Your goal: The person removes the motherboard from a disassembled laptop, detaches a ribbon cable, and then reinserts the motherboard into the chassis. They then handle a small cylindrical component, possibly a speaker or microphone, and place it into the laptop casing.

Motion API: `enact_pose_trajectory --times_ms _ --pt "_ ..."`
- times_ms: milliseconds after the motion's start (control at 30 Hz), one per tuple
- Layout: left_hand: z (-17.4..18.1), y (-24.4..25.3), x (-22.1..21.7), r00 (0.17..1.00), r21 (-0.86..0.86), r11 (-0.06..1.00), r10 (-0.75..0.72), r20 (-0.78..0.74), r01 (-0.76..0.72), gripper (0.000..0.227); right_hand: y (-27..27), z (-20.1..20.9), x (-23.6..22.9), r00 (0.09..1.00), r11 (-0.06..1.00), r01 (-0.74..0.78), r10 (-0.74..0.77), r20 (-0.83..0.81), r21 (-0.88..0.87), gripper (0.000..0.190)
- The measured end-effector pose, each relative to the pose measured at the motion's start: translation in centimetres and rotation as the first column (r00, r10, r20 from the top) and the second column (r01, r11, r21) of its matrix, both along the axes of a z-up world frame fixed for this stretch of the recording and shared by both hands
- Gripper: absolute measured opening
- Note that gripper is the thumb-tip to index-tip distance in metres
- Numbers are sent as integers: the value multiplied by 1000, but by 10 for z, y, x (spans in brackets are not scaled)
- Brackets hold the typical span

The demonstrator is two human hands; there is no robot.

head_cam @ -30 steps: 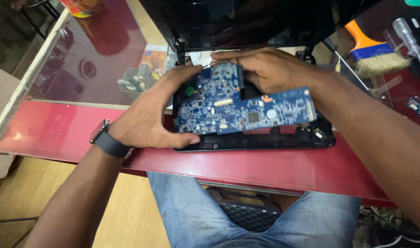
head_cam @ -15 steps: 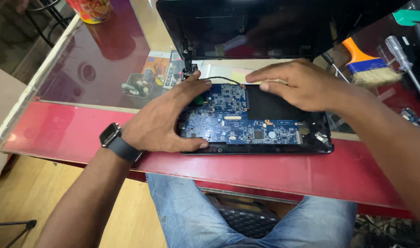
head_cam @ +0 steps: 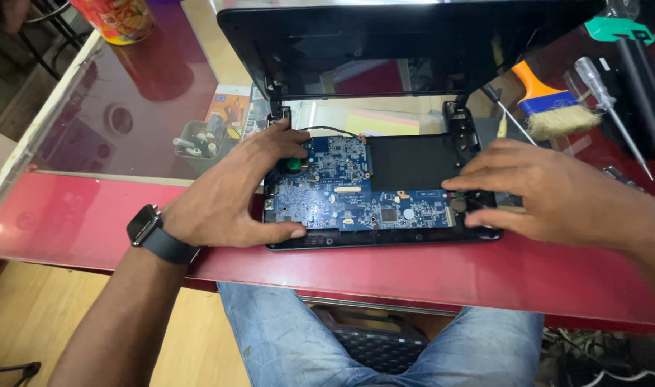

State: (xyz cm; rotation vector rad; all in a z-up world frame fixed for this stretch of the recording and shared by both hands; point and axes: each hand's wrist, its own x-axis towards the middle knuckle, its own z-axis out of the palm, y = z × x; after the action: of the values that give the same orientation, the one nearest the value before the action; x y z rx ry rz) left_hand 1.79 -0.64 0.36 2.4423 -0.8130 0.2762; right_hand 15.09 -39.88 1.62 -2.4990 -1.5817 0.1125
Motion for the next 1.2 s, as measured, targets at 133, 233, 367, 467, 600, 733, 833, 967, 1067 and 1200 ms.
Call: enact_pose_trajectory --times_ms 133,233,367,467,600,733,833,967,1067,1200 --pt "-1 -1 -1 1000 -25 1000 -2 28 3 81 1 3 7 999 1000 -4 4 40 4 41" --pt "-3 0 -1 999 -29 1000 7 39 -6 86 -8 2 19 992 994 -111 109 55 23 34" --pt "-8 2 -2 998 8 998 60 34 -60 96 -19 17 25 960 983 39 13 280 -182 29" --pt "-3 4 -3 992 -37 993 114 -58 -116 93 3 37 6 982 993 -107 115 149 -59 27" --pt "-8 9 0 987 -102 982 158 12 -156 77 40 30 -20 967 998 -56 48 249 26 69" --pt "-21 16 3 970 -53 977 213 118 -208 71 60 29 -24 962 907 231 -266 -54 -353 97" --pt "-21 16 2 960 -22 964 267 83 -266 73 58 20 -16 993 990 -22 6 -119 -137 69" --pt "-15 13 3 962 -58 960 270 -48 -273 78 61 14 -12 990 993 -99 93 -110 -59 66" --pt "-10 9 2 963 -11 964 265 -53 -266 85 63 5 -7 966 962 -253 258 -33 105 66" --pt "-10 2 1 963 59 961 268 16 -269 84 61 4 -9 934 923 -354 357 10 151 69"
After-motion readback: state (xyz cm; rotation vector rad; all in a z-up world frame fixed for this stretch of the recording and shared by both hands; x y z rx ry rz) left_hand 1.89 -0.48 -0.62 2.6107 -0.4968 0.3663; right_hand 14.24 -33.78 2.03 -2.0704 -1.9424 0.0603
